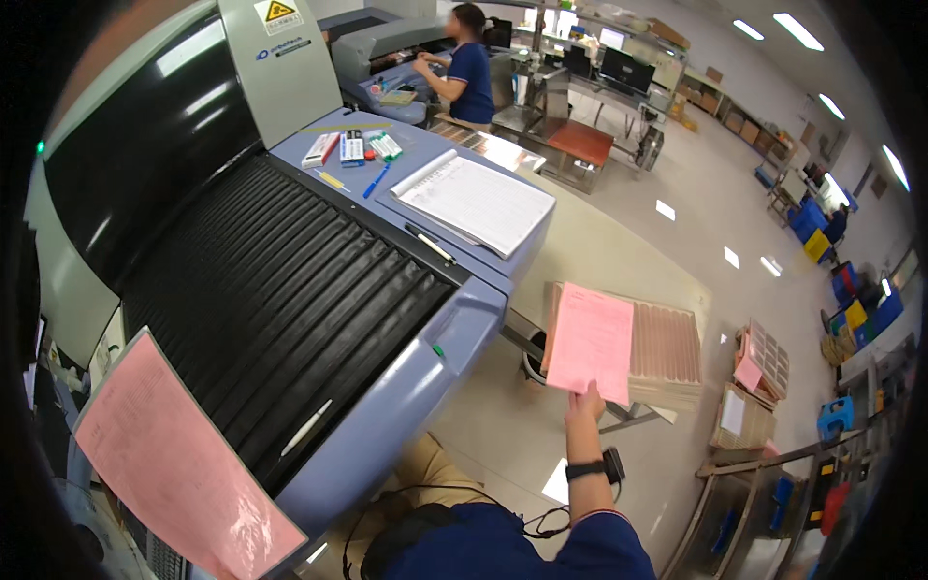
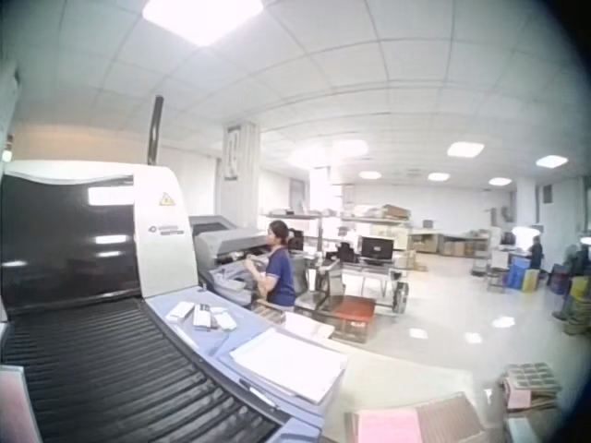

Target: Inspecting flexible circuit board panels and logging information in a ledger while operating machinery.

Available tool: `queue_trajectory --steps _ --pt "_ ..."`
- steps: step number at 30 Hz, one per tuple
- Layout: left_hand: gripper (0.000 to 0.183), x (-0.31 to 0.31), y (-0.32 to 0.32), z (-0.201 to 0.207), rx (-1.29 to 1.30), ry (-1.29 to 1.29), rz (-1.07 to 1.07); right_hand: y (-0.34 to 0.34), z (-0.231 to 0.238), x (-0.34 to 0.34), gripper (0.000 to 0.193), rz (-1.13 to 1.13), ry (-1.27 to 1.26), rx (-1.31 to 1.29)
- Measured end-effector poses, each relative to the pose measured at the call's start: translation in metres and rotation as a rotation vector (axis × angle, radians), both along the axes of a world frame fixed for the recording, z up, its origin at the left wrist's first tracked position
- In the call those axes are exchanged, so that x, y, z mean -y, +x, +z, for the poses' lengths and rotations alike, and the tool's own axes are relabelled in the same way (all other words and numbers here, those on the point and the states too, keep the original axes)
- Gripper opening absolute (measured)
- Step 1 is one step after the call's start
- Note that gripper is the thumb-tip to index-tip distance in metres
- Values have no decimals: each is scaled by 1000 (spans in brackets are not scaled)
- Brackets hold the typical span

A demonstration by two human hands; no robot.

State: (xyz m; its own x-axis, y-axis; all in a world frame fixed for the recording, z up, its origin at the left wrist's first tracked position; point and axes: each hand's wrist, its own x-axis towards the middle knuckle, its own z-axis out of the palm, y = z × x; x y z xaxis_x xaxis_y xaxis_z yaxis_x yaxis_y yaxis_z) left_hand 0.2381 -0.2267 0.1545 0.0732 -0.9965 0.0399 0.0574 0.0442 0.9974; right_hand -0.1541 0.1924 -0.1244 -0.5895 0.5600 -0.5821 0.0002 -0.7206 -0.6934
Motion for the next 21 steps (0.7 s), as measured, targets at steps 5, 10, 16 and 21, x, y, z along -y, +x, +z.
queue_trajectory --steps 5,10,16,21 --pt "42 -12 1 -7 -83 55 97 24 78 59 46 340 528 9" --pt "39 -13 26 -18 -89 102 158 -29 211 166 30 764 1085 -542" --pt "25 -14 33 -29 -159 147 201 -99 260 254 36 861 1749 -802" --pt "23 -30 42 -42 -288 180 78 -100 270 277 31 1034 1455 -844"
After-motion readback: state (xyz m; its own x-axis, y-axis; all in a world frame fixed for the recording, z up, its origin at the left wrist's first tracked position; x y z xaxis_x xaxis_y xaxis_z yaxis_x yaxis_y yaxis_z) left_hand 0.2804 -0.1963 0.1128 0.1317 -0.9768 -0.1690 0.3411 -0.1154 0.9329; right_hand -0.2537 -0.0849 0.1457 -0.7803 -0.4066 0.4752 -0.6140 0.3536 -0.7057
